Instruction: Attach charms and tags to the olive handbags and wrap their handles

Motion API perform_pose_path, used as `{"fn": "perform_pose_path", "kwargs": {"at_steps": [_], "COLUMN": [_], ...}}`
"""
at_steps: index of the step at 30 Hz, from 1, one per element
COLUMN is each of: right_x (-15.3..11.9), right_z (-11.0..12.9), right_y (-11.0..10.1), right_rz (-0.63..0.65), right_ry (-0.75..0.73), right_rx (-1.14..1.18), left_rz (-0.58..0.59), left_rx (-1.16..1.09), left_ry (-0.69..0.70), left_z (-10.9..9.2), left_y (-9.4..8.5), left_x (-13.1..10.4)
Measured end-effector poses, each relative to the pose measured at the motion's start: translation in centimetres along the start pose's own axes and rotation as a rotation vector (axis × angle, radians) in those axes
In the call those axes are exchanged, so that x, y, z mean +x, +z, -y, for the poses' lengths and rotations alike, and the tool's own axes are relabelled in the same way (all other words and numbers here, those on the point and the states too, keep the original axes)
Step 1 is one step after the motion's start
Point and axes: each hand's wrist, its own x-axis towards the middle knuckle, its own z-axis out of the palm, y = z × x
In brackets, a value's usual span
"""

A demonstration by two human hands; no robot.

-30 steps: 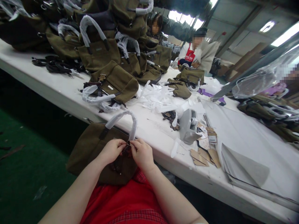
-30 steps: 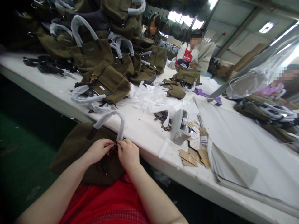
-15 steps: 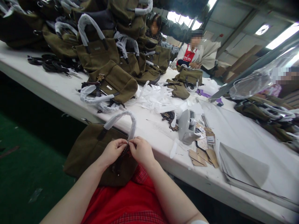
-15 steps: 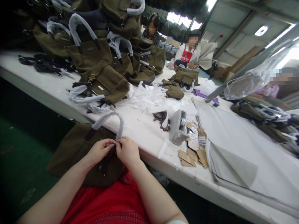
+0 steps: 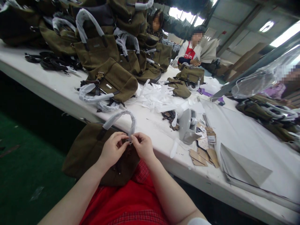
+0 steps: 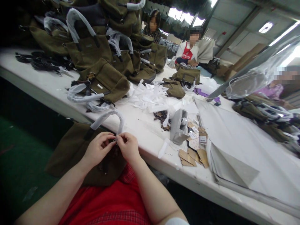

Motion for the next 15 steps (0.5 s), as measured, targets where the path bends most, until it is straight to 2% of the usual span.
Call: {"fn": "perform_pose_path", "kwargs": {"at_steps": [3,6,8,11,13,15], "right_x": [-0.1,-0.5,-0.9,-1.4,-1.6,-1.6], "right_z": [0.0,0.2,0.3,-0.2,-0.8,-1.6], "right_y": [-0.7,-2.1,-3.2,-4.1,-4.1,-3.9], "right_rz": [0.076,0.162,0.195,0.139,0.066,0.02], "right_ry": [0.159,0.323,0.347,0.328,0.348,0.364], "right_rx": [0.342,0.723,0.91,0.953,0.862,0.742], "left_rz": [0.036,-0.038,-0.015,0.073,0.1,0.201], "left_rx": [-0.112,-0.258,-0.345,-0.423,-0.478,-0.516], "left_ry": [0.005,-0.216,-0.37,-0.446,-0.468,-0.502], "left_z": [0.1,0.4,0.4,-0.2,-0.5,-0.7], "left_y": [0.6,1.0,1.2,1.2,1.1,1.0], "left_x": [0.6,1.3,1.8,2.8,3.4,4.0]}}
